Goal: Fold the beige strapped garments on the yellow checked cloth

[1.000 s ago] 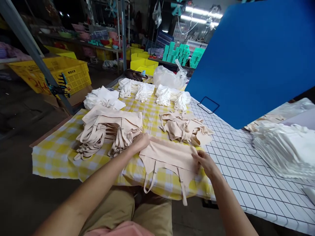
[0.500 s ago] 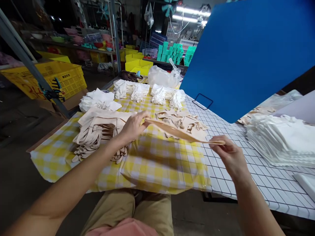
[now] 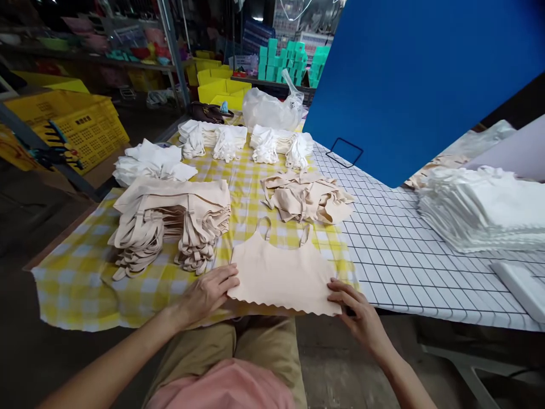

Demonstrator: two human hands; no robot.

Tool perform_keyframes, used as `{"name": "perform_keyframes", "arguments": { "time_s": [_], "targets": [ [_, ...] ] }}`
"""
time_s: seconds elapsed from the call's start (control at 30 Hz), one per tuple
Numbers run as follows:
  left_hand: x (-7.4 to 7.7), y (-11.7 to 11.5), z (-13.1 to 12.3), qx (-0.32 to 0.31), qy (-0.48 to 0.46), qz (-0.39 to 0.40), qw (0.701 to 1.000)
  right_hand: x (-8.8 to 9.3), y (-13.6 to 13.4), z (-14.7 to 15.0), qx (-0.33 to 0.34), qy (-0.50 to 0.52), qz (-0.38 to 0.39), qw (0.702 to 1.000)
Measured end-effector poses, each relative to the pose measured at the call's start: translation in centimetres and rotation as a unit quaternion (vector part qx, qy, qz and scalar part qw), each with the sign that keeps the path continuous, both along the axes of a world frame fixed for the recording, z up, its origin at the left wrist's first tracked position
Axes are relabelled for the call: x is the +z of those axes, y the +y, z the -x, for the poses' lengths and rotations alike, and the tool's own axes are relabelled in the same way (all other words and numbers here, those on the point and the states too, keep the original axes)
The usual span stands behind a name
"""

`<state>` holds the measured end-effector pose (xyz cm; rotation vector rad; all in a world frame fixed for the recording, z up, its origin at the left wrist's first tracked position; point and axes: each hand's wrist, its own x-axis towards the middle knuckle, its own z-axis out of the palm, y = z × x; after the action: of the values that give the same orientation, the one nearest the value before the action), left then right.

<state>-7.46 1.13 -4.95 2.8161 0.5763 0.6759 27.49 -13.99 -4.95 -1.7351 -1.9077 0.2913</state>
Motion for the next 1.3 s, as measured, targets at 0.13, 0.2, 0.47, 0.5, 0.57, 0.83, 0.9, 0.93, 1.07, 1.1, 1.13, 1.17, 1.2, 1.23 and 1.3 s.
{"name": "perform_keyframes", "arguments": {
  "time_s": [0.13, 0.2, 0.47, 0.5, 0.57, 0.83, 0.9, 0.93, 1.07, 1.1, 1.13, 1.17, 1.2, 1.23, 1.3],
  "targets": [
    [-1.1, 0.1, 0.3, 0.008, 0.000, -0.010, 1.000, -0.4, -0.1, 0.2, -0.003, -0.005, -0.034, 0.999],
    [-1.2, 0.2, 0.2, 0.013, -0.008, 0.008, 1.000, -0.3, 0.0, 0.2, -0.012, 0.013, -0.037, 0.999],
    [6.7, 2.3, -1.6, 0.067, -0.172, 0.239, 0.953, 6.3, 1.1, 1.2, -0.114, 0.248, -0.077, 0.959],
    [8.2, 2.4, -1.8, 0.090, -0.193, 0.263, 0.941, 7.6, 1.3, 1.4, -0.132, 0.277, -0.095, 0.947],
    [10.8, 2.7, -1.9, 0.120, -0.225, 0.310, 0.916, 10.0, 1.8, 1.9, -0.160, 0.327, -0.120, 0.924],
    [8.8, 6.6, -5.0, 0.159, -0.250, 0.420, 0.858, 8.9, 8.1, 0.7, -0.168, 0.361, 0.039, 0.916],
    [6.7, 7.9, -6.4, 0.211, -0.202, 0.394, 0.872, 6.3, 9.8, 0.0, -0.184, 0.341, 0.072, 0.919],
    [5.8, 8.4, -7.0, 0.232, -0.179, 0.380, 0.877, 5.2, 10.4, -0.2, -0.190, 0.329, 0.082, 0.921],
    [4.0, 9.6, -8.5, 0.266, -0.145, 0.344, 0.889, 2.9, 11.5, -0.5, -0.201, 0.301, 0.089, 0.928],
    [3.9, 9.8, -8.7, 0.266, -0.149, 0.341, 0.889, 3.0, 11.5, -0.5, -0.199, 0.300, 0.087, 0.929],
    [4.0, 9.8, -8.8, 0.266, -0.157, 0.340, 0.888, 3.2, 11.5, -0.4, -0.197, 0.301, 0.085, 0.929],
    [4.0, 9.8, -8.8, 0.265, -0.166, 0.341, 0.886, 3.6, 11.5, -0.3, -0.193, 0.302, 0.085, 0.930],
    [4.2, 9.7, -8.7, 0.265, -0.175, 0.342, 0.884, 4.0, 11.4, -0.3, -0.190, 0.303, 0.084, 0.930],
    [4.4, 9.6, -8.7, 0.265, -0.186, 0.342, 0.882, 4.5, 11.3, -0.2, -0.186, 0.304, 0.084, 0.930],
    [4.8, 9.3, -8.4, 0.263, -0.207, 0.336, 0.880, 5.5, 11.2, -0.1, -0.178, 0.305, 0.078, 0.932]
  ]
}}
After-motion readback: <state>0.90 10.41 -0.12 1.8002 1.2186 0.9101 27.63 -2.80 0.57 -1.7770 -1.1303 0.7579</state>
